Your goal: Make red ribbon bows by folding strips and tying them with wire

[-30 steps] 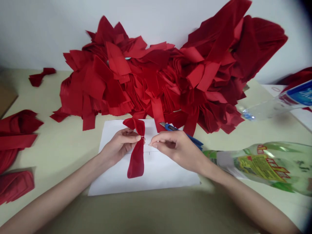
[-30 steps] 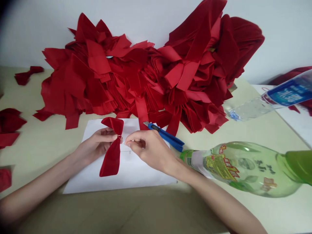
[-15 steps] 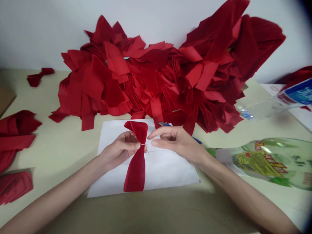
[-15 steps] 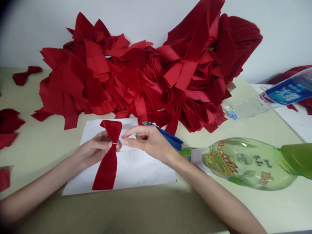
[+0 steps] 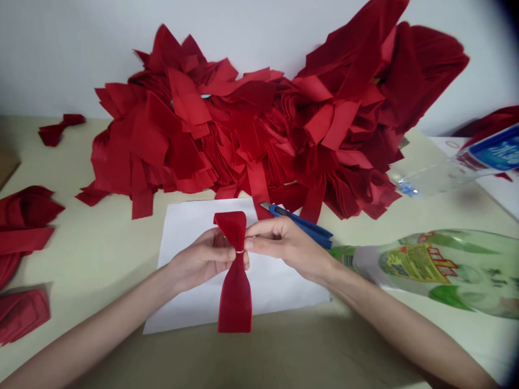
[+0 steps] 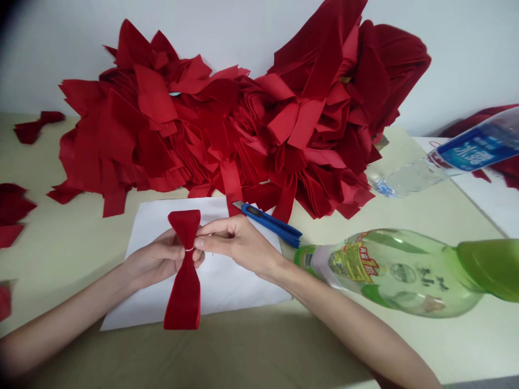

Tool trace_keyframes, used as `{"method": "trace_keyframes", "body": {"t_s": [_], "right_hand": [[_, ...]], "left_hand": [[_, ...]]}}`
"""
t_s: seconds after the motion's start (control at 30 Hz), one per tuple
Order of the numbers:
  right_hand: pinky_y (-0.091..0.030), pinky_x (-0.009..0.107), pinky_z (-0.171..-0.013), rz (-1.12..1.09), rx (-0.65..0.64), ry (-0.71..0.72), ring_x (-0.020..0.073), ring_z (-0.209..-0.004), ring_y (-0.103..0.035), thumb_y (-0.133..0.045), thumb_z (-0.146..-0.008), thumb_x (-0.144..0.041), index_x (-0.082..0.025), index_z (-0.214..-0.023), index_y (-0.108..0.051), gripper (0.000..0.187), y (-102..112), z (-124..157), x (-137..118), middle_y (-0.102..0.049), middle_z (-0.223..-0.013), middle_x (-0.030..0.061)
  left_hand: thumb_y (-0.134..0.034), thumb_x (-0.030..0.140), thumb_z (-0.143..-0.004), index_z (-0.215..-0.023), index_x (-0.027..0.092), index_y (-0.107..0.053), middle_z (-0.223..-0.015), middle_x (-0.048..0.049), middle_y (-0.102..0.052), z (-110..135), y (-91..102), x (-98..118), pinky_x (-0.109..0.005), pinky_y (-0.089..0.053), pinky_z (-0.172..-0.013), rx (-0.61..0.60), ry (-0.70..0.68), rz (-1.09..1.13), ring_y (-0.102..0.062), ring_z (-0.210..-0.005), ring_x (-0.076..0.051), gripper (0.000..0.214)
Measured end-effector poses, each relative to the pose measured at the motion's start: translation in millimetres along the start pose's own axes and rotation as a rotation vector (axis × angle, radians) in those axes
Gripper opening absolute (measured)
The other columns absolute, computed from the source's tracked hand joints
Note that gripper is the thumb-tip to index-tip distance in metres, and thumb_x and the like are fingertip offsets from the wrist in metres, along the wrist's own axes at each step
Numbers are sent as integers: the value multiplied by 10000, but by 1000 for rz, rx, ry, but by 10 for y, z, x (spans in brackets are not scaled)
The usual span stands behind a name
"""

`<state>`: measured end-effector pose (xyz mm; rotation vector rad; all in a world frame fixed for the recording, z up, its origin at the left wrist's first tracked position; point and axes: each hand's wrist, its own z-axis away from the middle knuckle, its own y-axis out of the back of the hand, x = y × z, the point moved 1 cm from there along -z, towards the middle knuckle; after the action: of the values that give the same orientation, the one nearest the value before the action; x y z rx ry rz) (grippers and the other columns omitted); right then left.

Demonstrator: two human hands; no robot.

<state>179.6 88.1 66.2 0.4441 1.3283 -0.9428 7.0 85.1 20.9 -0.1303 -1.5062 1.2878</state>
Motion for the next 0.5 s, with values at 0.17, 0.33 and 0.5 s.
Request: {"method": "trace_keyframes", "body": {"t_s": [0.17,0.33,0.5], "right_hand": [[-441,232,-670,21,76,22,91,-654,-574,-587,-822,-211,-121,-775,-650,119,-36,-3,-9,-630,-682,-7],[-399,219,-598,150,209,48,76,-618,-514,-585,-814,-227,-136,-789,-637,108,-64,3,-41,-597,-711,-18],[-279,199,-467,240,288,30,45,-463,-330,-594,-805,-237,-133,-755,-596,116,-66,-5,-13,-413,-512,-82]], "left_hand": [[-663,115,-765,-884,141,-670,-776,-24,-664,0,20,-22,-221,-466,-730,52,-21,22,-600,-756,-109,121],[-675,108,-744,-858,156,-660,-784,-2,-613,-19,-16,8,-261,-457,-796,262,-48,-14,-568,-794,-112,125],[-647,118,-753,-716,164,-623,-704,10,-547,-8,-68,38,-267,-430,-725,381,-43,-137,-516,-718,-114,63]]}}
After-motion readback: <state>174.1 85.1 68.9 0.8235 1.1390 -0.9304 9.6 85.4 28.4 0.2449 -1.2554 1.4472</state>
